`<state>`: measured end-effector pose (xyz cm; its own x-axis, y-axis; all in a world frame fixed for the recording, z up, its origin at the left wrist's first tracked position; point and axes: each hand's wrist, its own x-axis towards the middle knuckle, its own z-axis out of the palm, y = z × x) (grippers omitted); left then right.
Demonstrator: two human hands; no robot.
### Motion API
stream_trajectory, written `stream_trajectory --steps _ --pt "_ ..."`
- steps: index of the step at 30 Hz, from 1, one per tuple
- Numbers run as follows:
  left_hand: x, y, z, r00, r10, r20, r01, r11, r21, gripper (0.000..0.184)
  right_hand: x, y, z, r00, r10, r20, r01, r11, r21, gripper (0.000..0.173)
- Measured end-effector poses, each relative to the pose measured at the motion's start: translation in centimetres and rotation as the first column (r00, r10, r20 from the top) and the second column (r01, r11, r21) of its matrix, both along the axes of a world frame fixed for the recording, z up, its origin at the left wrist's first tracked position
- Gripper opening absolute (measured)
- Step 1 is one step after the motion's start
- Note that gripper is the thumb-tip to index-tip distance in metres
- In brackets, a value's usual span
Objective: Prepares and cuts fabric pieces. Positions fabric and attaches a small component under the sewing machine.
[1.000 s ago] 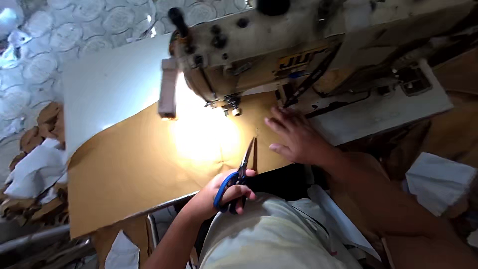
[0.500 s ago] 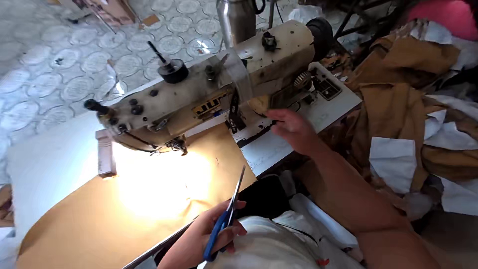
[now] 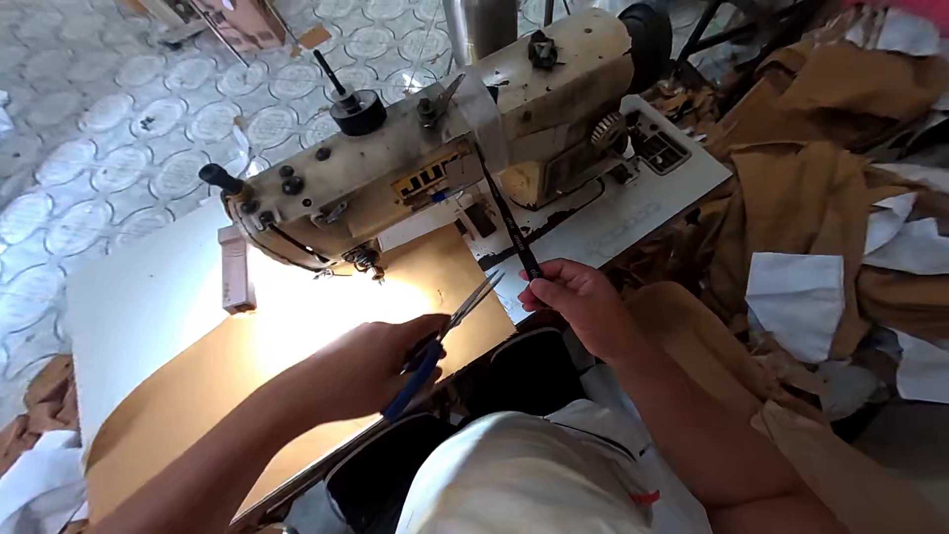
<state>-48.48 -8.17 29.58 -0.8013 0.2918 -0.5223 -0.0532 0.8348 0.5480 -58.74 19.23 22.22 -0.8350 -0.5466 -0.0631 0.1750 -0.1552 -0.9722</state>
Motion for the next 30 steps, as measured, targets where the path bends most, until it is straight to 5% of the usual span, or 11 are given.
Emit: stream_trajectory --steps 12,24,27,30 --pt "-6.2 2.5 2.4 0.967 -0.224 -0.118 0.191 0.951 -0.244 0.046 -2.7 1.5 -1.4 0.98 0.109 -0.168 -0.128 0.986 -0.11 0.015" --pt "-7.6 2.5 1.6 0.975 -0.197 -0.104 0.201 0.979 0.026 0.042 -4.1 1.5 -2.6 0.972 0.145 -0.185 -0.187 0.954 -0.234 0.015" --pt "-7.4 2.3 1.4 0.982 -0.163 -0.095 0.172 0.979 0.105 0.03 -4.6 2.4 -2.8 0.957 0.143 -0.251 -0.157 0.987 -0.038 0.017" --pt "-6.9 2.7 0.8 0.979 -0.145 -0.142 0.148 0.989 0.012 0.028 -6.0 6.7 -4.5 0.89 0.193 -0.413 0.024 0.884 0.466 0.02"
